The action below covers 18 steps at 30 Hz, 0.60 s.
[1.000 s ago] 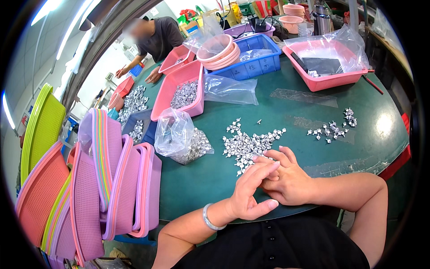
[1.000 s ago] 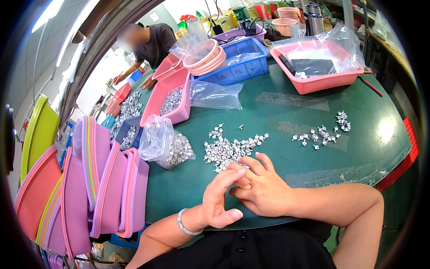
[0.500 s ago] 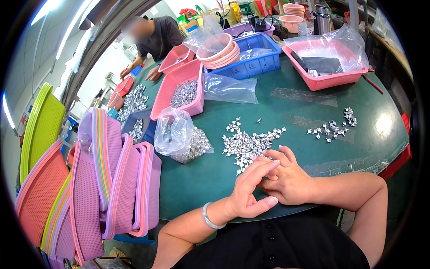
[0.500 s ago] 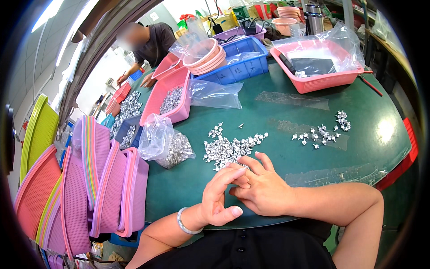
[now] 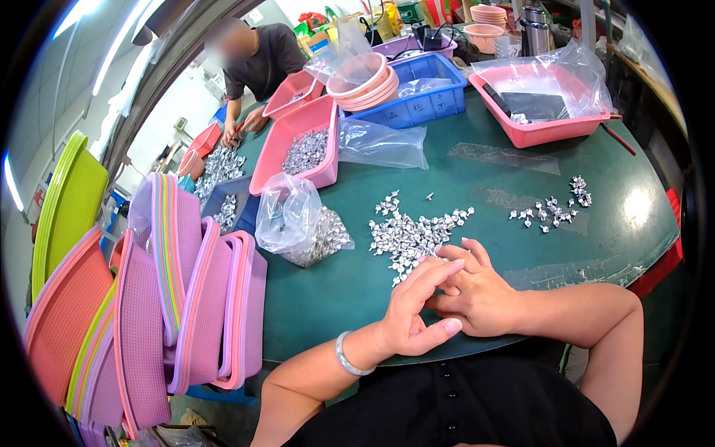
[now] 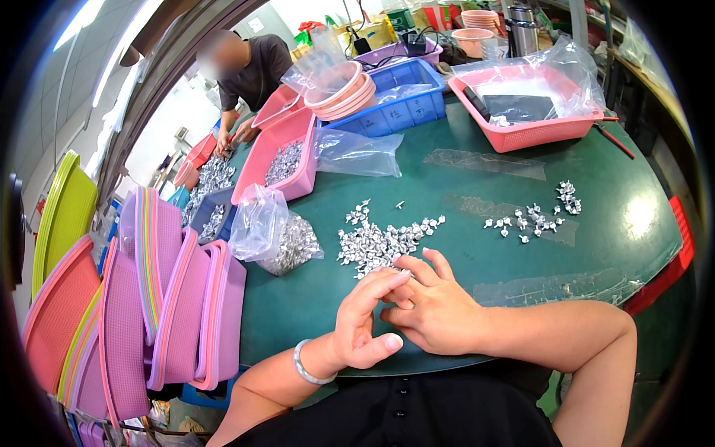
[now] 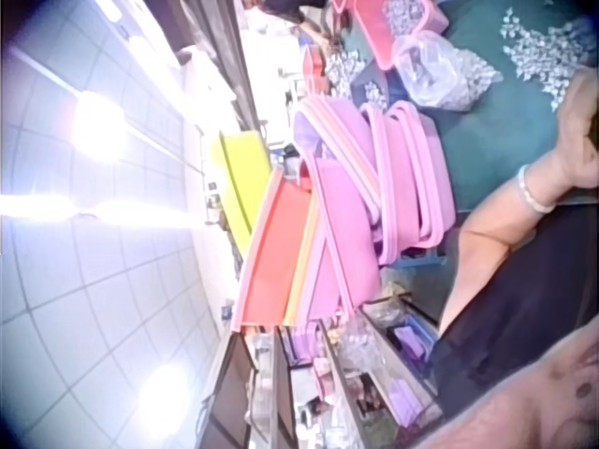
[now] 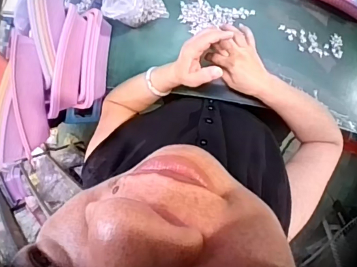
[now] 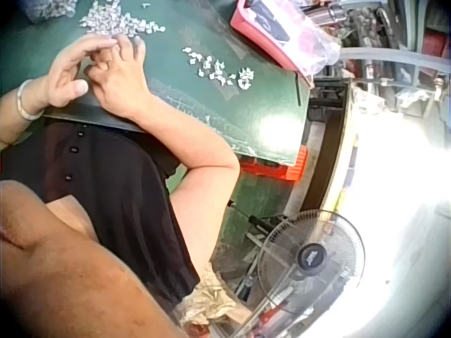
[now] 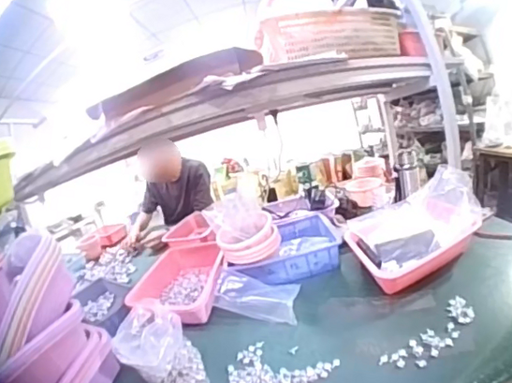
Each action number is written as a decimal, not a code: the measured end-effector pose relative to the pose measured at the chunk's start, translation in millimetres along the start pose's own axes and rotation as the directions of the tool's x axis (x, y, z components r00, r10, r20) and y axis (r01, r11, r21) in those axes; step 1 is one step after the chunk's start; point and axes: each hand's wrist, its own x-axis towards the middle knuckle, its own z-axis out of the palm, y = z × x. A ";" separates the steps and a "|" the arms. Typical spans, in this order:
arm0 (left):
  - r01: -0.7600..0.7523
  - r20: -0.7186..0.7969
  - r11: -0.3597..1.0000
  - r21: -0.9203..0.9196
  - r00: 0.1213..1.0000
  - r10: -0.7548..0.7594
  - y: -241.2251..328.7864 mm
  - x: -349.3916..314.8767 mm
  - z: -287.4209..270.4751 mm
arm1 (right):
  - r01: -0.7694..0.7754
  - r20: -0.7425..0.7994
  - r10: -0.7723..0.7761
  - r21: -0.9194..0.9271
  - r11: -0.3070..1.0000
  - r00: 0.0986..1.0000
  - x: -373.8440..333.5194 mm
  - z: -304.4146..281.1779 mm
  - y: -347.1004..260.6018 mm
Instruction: The person sorts small metal components by hand on a green workbench, picking them from a central pile and moving them into separate smaller groups or bins.
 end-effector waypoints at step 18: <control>-0.043 0.006 0.998 0.037 0.999 0.042 0.7 -0.4 -3.3 | 0.023 -0.002 -0.023 -0.019 1.000 1.000 1.4 -2.8 1.3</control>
